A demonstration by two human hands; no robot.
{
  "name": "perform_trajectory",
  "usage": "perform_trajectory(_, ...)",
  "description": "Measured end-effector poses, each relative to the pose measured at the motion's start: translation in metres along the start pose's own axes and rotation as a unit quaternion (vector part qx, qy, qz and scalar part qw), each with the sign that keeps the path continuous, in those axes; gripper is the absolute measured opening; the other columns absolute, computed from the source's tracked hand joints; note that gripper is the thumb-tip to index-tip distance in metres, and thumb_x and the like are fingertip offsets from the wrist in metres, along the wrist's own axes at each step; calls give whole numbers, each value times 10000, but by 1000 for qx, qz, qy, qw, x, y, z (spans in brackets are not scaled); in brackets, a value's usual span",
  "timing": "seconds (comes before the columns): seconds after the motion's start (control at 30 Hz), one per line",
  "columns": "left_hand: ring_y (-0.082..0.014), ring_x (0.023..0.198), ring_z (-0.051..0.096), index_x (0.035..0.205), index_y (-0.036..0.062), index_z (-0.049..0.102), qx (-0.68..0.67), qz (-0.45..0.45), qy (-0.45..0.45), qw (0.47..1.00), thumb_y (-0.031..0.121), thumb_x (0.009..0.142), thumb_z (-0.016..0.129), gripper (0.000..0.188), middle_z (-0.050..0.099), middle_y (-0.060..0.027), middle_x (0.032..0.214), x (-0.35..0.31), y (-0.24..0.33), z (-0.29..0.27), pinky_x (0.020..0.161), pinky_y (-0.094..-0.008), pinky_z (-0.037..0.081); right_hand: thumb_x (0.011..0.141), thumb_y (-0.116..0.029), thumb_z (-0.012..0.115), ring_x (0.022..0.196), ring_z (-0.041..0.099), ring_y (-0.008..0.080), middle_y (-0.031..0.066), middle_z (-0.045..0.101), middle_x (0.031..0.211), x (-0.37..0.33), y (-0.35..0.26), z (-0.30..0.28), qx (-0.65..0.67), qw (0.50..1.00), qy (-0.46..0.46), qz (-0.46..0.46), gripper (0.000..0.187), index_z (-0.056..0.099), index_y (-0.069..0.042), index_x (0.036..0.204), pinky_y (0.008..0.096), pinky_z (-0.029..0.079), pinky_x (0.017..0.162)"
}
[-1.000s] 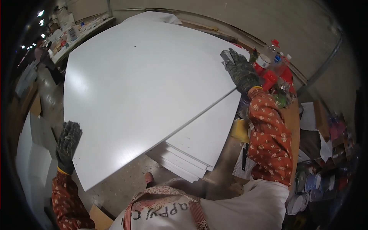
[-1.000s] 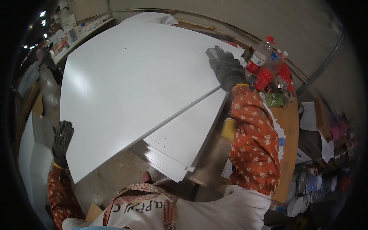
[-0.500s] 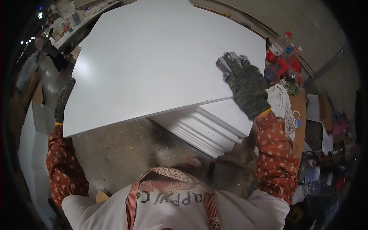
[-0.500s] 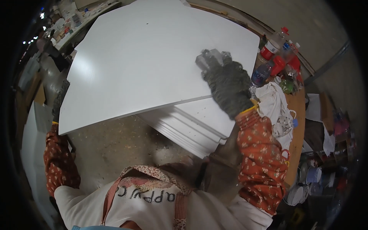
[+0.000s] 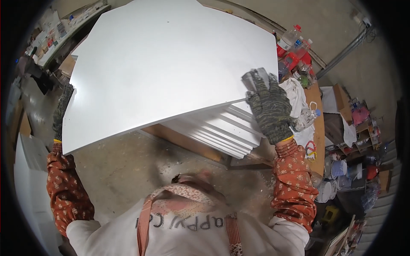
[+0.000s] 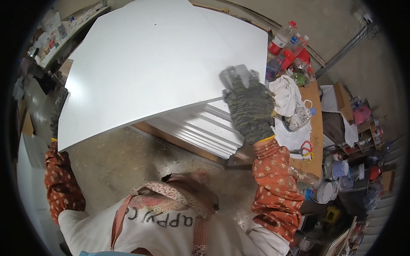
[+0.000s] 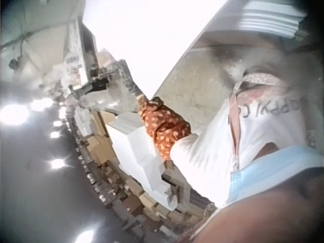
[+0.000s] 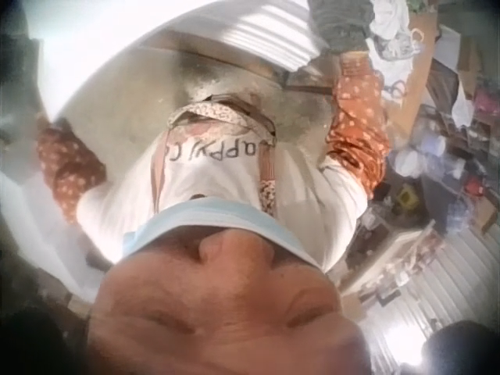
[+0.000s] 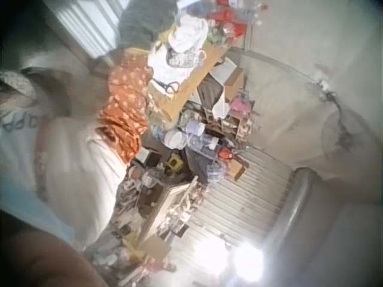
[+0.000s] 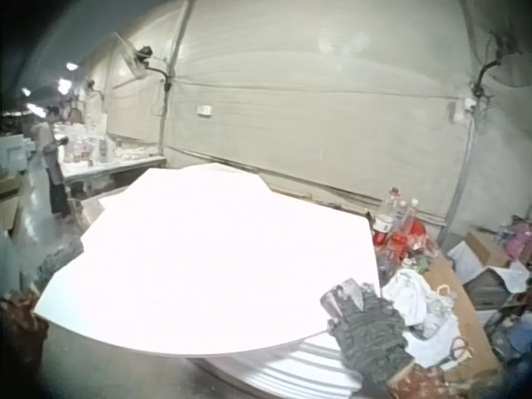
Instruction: The person sands the edges of white panels using a sanding block, applies paste along the edges using a spatula, wipes the panels with a sponge, and cleans the surfaces with a cloth.
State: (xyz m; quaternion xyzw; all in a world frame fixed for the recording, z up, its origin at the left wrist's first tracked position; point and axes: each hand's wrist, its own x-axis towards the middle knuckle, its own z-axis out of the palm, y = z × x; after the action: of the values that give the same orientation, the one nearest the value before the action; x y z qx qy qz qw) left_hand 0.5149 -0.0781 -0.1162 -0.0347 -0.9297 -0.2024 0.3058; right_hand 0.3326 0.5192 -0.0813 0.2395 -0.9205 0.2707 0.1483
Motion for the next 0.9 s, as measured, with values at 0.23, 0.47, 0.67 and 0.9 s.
perform_trajectory(0.23, -284, 1229, 456, 1304, -24, 440, -82, -30, -1, 996, 92, 922, 460, 400, 469, -141, 1338, -5, -25, -3, 1038, -379, 361, 913, -228, 463, 1116, 480, 373, 236, 413, 1276, -27, -156, 92, -83, 934, 117, -328, 453, 367, -228, 1355, 488, 487, 827)
perform_trajectory(0.47, -276, 1226, 458, 1308, -26, 435, -153, -62, 1, 986, 94, 926, 461, 402, 466, -139, 1341, -6, -38, 1, 1036, -374, 363, 833, -252, 596, 938, 520, 250, 88, 492, 1147, 2, -56, 30, -216, 944, 97, -228, 385, 485, -210, 1199, 376, 519, 700)
perform_trajectory(0.67, -270, 1223, 460, 1311, -26, 431, -266, -77, -14, 961, 96, 929, 461, 403, 464, -137, 1343, -36, -44, -31, 1034, -370, 366, 905, -272, 494, 1072, 537, 311, 128, 517, 1259, 5, 33, -31, -343, 938, 44, -20, 414, 465, -127, 1291, 429, 466, 852)
perform_trajectory(0.9, -285, 1132, 536, 1256, -15, 510, 75, -78, -78, 991, 266, 885, 552, 467, 527, -173, 1269, -2, 118, 13, 968, -372, 411, 899, -303, 517, 1036, 563, 334, 110, 529, 1260, -16, 52, -24, -465, 877, 75, -94, 431, 468, -160, 1304, 459, 451, 857)
